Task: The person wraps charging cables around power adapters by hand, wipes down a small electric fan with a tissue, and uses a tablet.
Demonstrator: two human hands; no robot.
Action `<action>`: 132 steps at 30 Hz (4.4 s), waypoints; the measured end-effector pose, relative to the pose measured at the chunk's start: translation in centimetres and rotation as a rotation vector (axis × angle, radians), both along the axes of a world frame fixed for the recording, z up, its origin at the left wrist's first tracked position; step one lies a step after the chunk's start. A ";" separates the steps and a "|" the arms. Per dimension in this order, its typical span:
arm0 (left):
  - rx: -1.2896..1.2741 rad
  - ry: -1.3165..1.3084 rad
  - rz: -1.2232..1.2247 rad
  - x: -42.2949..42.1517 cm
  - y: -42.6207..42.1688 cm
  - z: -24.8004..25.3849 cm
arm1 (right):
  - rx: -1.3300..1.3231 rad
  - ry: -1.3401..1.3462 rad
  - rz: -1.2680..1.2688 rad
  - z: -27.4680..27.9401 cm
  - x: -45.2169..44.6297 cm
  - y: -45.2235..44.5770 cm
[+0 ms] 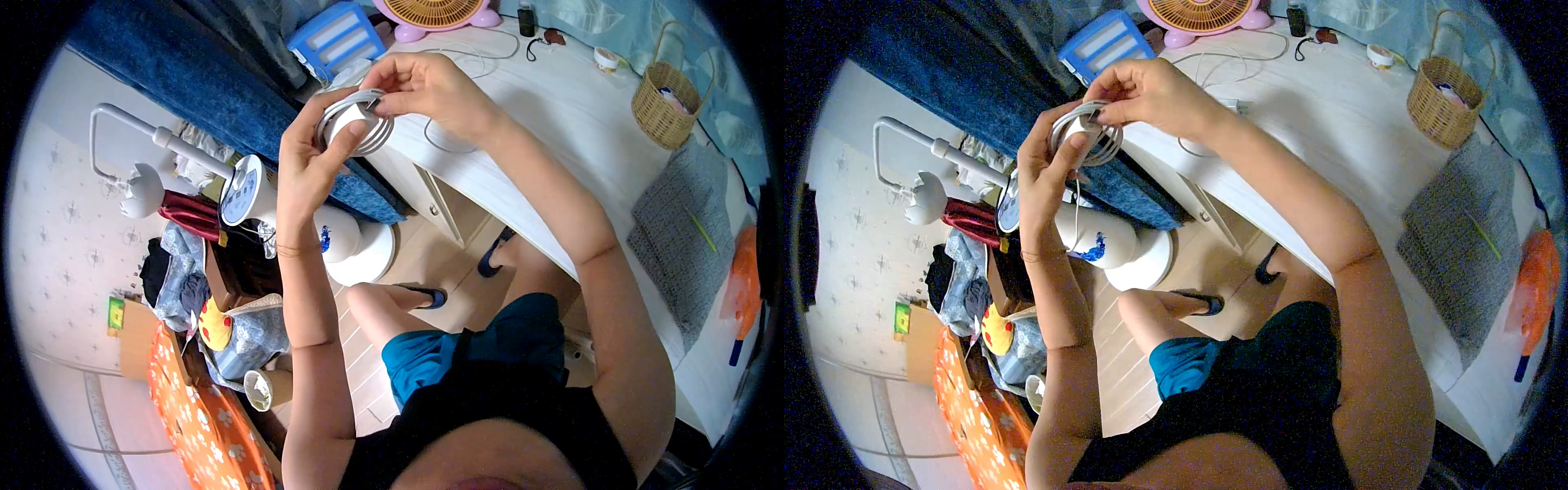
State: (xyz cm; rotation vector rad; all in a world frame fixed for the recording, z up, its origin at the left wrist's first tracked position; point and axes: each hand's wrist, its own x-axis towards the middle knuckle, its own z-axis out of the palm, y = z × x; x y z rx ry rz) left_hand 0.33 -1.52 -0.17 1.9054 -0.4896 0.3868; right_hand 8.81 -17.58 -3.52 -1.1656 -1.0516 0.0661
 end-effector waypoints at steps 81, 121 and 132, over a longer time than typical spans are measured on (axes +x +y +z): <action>-0.639 -0.179 -0.268 1.8 -3.8 -1.4 | 0.431 0.372 0.122 1.4 -2.2 -0.4; -1.091 0.067 -0.652 2.5 -2.8 -1.6 | 0.524 0.435 -0.044 0.3 -1.5 0.5; -1.066 0.155 -0.637 3.1 -3.7 -2.3 | 0.447 0.401 -0.146 1.0 -0.8 -0.5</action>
